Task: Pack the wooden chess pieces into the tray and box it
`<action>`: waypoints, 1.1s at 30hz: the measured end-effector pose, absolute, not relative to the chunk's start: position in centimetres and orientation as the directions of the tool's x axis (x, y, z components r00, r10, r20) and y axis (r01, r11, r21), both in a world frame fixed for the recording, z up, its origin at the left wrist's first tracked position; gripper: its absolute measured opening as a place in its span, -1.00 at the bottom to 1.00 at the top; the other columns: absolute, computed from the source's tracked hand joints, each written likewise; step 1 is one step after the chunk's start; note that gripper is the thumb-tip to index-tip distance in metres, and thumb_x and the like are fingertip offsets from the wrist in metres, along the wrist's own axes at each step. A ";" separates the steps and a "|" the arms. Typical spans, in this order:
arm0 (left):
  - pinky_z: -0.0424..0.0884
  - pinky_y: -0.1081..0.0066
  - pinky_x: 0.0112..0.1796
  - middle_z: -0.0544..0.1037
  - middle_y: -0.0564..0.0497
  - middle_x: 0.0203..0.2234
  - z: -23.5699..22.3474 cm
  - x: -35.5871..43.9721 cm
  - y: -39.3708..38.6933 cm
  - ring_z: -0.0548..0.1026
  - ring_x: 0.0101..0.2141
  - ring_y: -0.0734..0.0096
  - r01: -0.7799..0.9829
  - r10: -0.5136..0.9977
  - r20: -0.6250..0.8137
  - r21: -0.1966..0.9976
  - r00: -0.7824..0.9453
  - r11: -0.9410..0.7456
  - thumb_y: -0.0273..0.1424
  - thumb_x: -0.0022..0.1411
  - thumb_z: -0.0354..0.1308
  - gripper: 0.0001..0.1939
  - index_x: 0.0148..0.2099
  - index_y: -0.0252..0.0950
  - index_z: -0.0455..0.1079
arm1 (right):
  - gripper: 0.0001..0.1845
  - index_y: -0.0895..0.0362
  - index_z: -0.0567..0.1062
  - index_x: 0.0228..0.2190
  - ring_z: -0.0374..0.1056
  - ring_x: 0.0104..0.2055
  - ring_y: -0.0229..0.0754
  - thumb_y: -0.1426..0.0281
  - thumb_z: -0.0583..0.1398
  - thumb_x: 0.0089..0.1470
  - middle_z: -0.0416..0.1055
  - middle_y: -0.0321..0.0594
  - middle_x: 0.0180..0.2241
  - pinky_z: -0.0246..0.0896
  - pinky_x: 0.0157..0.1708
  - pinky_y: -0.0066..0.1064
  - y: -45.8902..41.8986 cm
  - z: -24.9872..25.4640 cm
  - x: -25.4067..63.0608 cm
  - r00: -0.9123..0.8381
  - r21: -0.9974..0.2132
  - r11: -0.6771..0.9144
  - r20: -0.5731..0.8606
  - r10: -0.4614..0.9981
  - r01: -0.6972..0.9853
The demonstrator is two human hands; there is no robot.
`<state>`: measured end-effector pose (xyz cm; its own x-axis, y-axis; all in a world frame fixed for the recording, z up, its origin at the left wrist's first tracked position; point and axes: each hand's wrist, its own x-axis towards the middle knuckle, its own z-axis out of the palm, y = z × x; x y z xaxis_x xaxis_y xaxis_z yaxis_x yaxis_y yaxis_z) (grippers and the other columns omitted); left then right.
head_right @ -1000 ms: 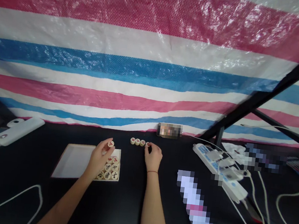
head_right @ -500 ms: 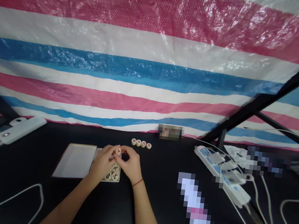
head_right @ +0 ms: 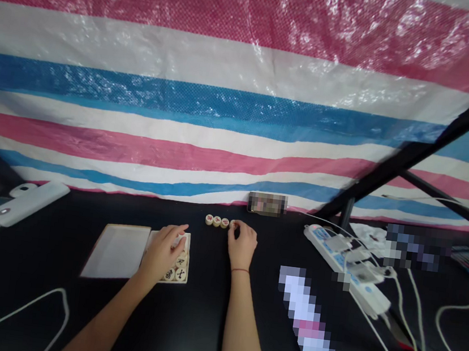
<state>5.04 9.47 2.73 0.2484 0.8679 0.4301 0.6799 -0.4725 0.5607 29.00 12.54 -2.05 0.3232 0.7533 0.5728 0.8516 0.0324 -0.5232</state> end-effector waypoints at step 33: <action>0.26 0.24 -0.20 0.50 -0.06 -0.36 3.8 -0.8 10.2 0.41 -0.22 0.17 0.929 0.958 0.126 0.240 0.258 -0.282 -0.35 0.29 0.01 -0.71 -0.37 -0.24 0.52 | -0.67 0.08 0.57 -0.31 0.43 -0.34 -0.15 0.28 0.03 0.24 0.51 -0.20 -0.39 0.32 -0.25 -0.36 10.4 1.0 19.6 -0.109 -0.722 0.322 0.326 0.939 0.612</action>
